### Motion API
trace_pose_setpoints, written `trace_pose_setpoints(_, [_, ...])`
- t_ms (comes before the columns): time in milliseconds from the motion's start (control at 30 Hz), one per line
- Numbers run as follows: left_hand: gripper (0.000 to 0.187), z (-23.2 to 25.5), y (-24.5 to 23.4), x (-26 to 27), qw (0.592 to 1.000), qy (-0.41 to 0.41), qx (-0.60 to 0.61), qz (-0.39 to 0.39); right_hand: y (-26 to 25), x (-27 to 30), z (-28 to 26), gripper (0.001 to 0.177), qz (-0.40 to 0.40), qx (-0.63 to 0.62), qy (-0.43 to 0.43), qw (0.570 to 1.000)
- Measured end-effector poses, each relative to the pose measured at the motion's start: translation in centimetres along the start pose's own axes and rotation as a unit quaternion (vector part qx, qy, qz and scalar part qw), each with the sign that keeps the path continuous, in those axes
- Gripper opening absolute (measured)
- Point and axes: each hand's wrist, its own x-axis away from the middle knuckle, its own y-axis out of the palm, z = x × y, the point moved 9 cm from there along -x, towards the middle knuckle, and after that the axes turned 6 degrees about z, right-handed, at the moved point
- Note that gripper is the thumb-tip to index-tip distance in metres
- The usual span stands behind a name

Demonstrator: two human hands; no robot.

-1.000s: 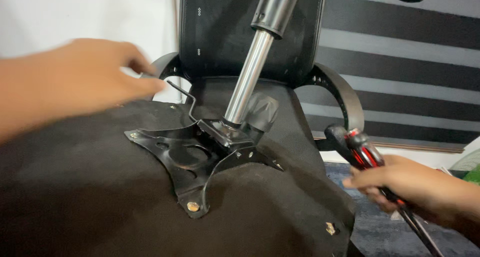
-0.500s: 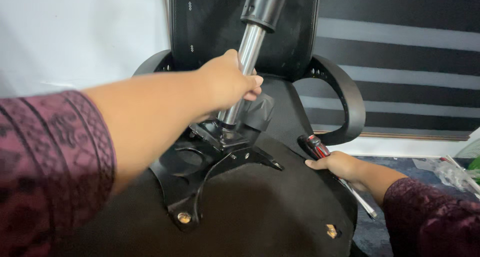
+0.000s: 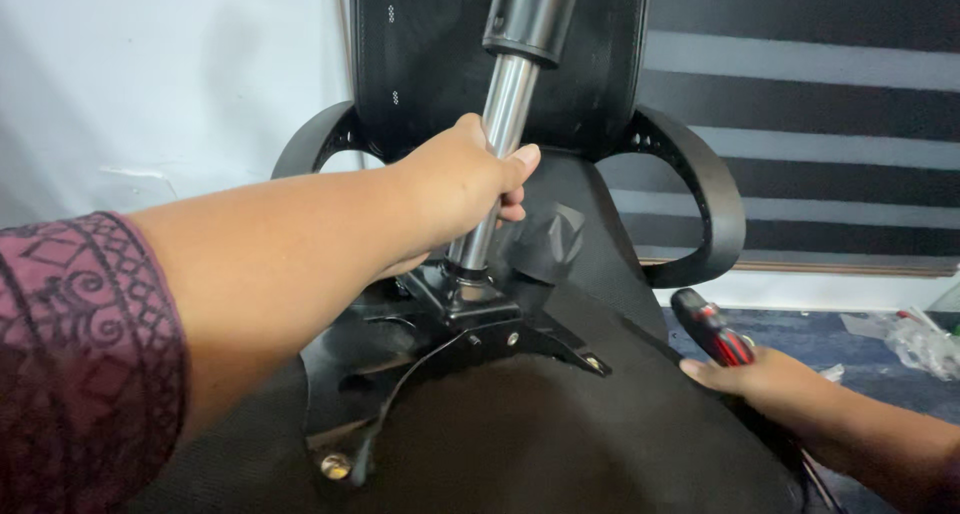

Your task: The person uses a screwdriver to tighten screws on the underside of an office chair seat, securing the metal mounting plate to the chair frame. The person holds the chair steady with one hand while turning the screwdriver with the other.

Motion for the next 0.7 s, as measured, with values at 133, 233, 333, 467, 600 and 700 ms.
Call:
trace_pose_setpoints(133, [0.038,0.0,0.4,1.2,0.999,-0.019,0.045,-0.013,-3.6,-0.6,4.6,0.057,0.034,0.009,0.093,0.995])
trace_pose_setpoints(233, [0.035,-0.1,0.7,2.0,0.996,-0.023,0.084,-0.021,-5.8,-1.6,7.5,0.059,0.045,-0.032,0.059,0.997])
trace_pose_setpoints(333, [0.033,-0.8,1.1,2.3,0.993,-0.037,0.106,-0.027,-9.4,-2.3,9.6,0.058,0.117,-0.020,0.076,0.990])
trace_pose_setpoints(467, [0.031,-1.8,1.0,2.5,0.985,-0.049,0.163,-0.038,-11.7,-2.4,7.9,0.055,0.150,0.082,0.075,0.982])
trace_pose_setpoints(600, [0.031,-2.5,0.4,2.5,0.968,-0.055,0.239,-0.046,-12.7,0.4,6.6,0.052,0.158,0.177,0.084,0.968])
trace_pose_setpoints(700, [0.030,-2.7,-0.2,2.6,0.966,-0.059,0.247,-0.059,-11.8,2.0,5.7,0.050,0.148,0.229,0.092,0.958])
